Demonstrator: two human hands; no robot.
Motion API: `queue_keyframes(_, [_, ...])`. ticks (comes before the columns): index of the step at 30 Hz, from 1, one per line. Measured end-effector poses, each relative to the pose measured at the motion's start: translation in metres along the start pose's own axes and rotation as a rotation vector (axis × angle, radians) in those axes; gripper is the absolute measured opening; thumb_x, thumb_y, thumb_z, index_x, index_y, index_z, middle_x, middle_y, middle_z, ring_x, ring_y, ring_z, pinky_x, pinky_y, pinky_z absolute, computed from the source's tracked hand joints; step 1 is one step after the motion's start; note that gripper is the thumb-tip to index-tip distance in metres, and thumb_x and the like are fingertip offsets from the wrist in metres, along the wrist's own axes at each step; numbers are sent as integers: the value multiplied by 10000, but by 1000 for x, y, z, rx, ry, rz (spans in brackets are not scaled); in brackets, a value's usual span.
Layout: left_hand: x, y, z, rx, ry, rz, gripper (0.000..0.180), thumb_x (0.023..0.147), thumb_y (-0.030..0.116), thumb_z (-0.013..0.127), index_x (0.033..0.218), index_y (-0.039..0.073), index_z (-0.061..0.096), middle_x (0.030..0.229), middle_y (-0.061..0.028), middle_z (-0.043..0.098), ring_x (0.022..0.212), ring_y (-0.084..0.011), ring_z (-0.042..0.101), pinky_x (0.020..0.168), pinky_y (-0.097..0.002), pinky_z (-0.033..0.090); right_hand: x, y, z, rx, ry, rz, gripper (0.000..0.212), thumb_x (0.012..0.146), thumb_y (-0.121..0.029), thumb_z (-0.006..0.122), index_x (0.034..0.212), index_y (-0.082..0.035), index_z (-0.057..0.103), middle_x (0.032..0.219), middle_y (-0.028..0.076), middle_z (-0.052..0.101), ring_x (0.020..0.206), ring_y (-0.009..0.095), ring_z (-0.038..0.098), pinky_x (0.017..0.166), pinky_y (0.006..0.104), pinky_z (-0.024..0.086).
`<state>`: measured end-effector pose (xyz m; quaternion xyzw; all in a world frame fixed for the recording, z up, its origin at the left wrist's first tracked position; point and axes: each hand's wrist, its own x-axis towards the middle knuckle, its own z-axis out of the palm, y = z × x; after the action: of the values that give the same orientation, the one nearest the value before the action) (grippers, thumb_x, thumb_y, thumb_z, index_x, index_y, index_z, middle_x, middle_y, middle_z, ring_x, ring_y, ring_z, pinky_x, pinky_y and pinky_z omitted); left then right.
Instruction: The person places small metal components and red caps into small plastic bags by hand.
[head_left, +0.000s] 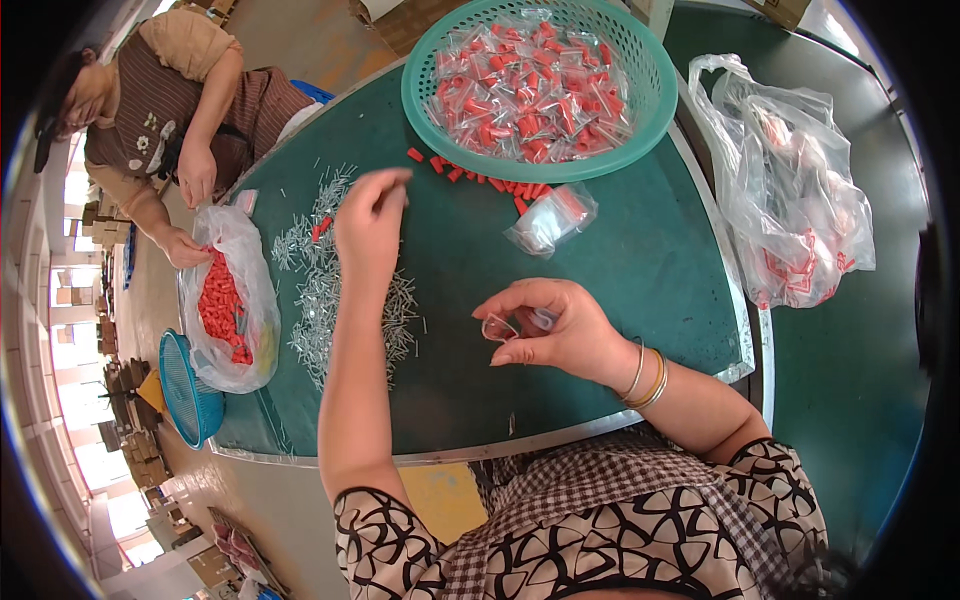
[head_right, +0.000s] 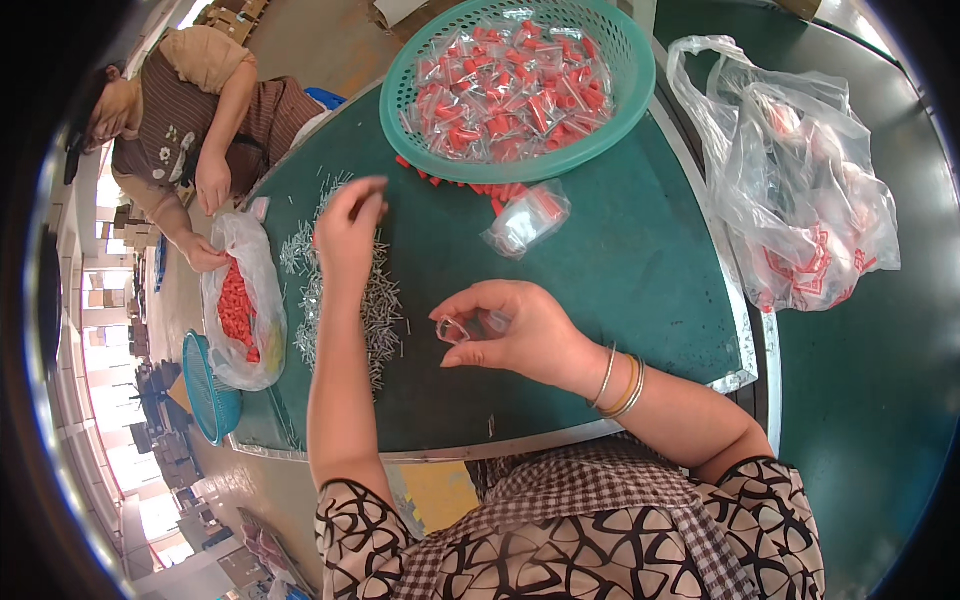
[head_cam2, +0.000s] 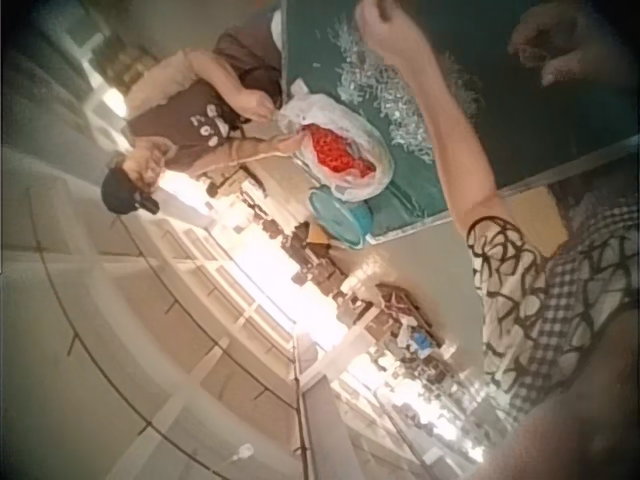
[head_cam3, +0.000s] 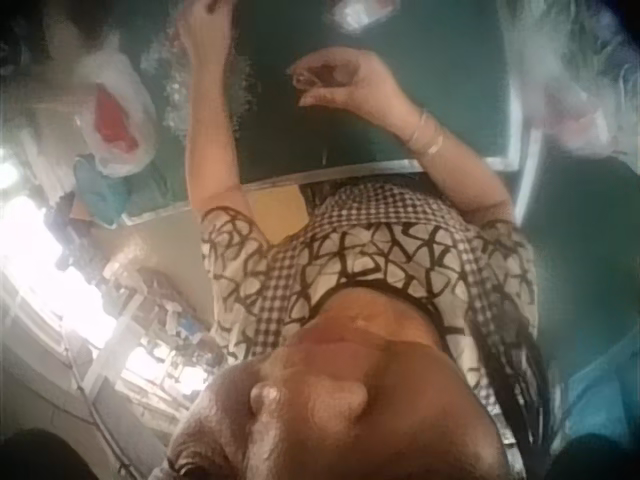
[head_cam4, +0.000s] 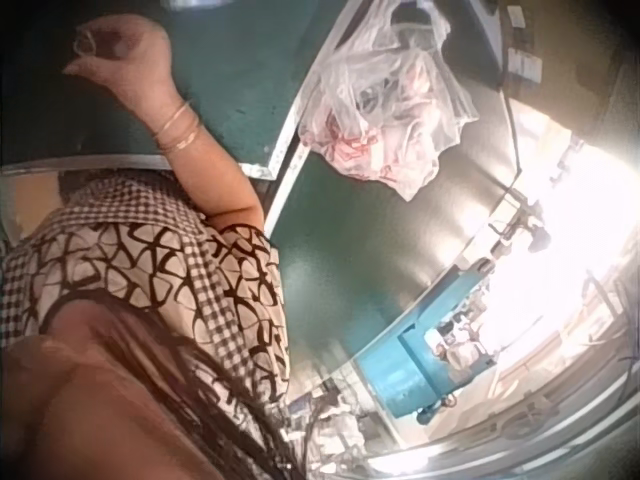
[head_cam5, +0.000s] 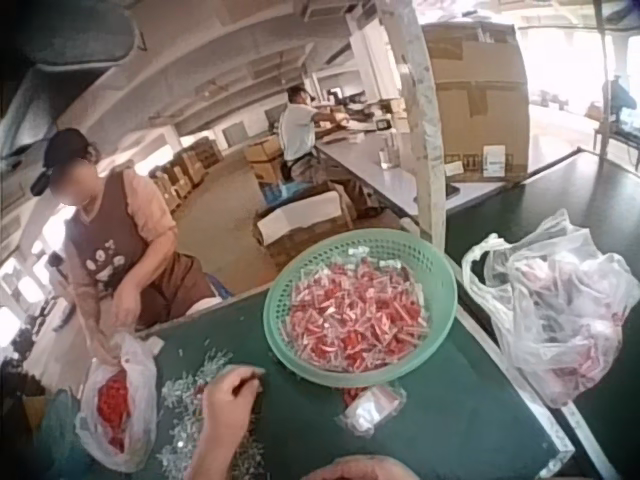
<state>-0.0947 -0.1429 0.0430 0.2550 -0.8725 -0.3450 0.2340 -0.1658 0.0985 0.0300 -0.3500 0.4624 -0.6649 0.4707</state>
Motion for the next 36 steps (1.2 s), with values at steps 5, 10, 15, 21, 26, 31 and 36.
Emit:
queue_keyframes(5, [62,-44,28,473,8,446,157,844,34,622,987,37,685,981,-128,667,903,-323,634,795,-400,514,1,7,1,67,24,-1,418,726,-76,852,1104,-18,683,917,-6,644,768,27,544,646,185,427])
queue_keyframes(10, [52,-52,15,570,-9,350,95,847,55,633,918,28,690,930,-120,647,833,-281,635,770,-384,515,6,-2,1,-62,32,-9,436,722,-90,857,1115,-27,678,919,-15,651,719,21,468,619,183,391])
queue_keyframes(15, [-37,36,-3,-252,57,-123,127,844,-47,641,952,14,663,946,-76,655,795,-142,627,727,-281,507,5,2,-4,-83,94,18,439,728,-89,853,1125,-29,675,918,-18,651,727,24,467,632,184,397])
queue_keyframes(21, [-102,84,-21,101,-20,426,214,744,-21,750,929,57,677,937,-76,656,746,-216,639,642,-301,518,4,14,0,-154,83,-34,415,739,-97,844,1111,-19,677,904,4,661,752,47,536,675,226,475])
queue_keyframes(26, [-110,82,-17,129,-95,505,250,711,-24,743,938,63,688,954,-61,658,764,-250,642,640,-339,533,0,4,7,-145,65,53,392,753,-134,838,1091,-13,683,866,22,666,688,69,569,607,245,512])
queue_keyframes(31, [-125,77,-12,-17,-56,319,275,701,-65,720,944,60,688,1083,-86,635,811,-242,640,674,-337,535,-1,4,7,-198,60,-11,392,758,-79,827,1106,4,668,854,8,603,650,42,476,538,214,470])
queue_keyframes(36, [-130,81,-2,90,-107,330,295,684,-80,723,936,69,690,1212,-90,585,930,-252,630,762,-344,534,0,6,10,-202,40,-86,419,764,-79,820,1147,-10,665,863,-2,611,662,38,472,548,209,459])
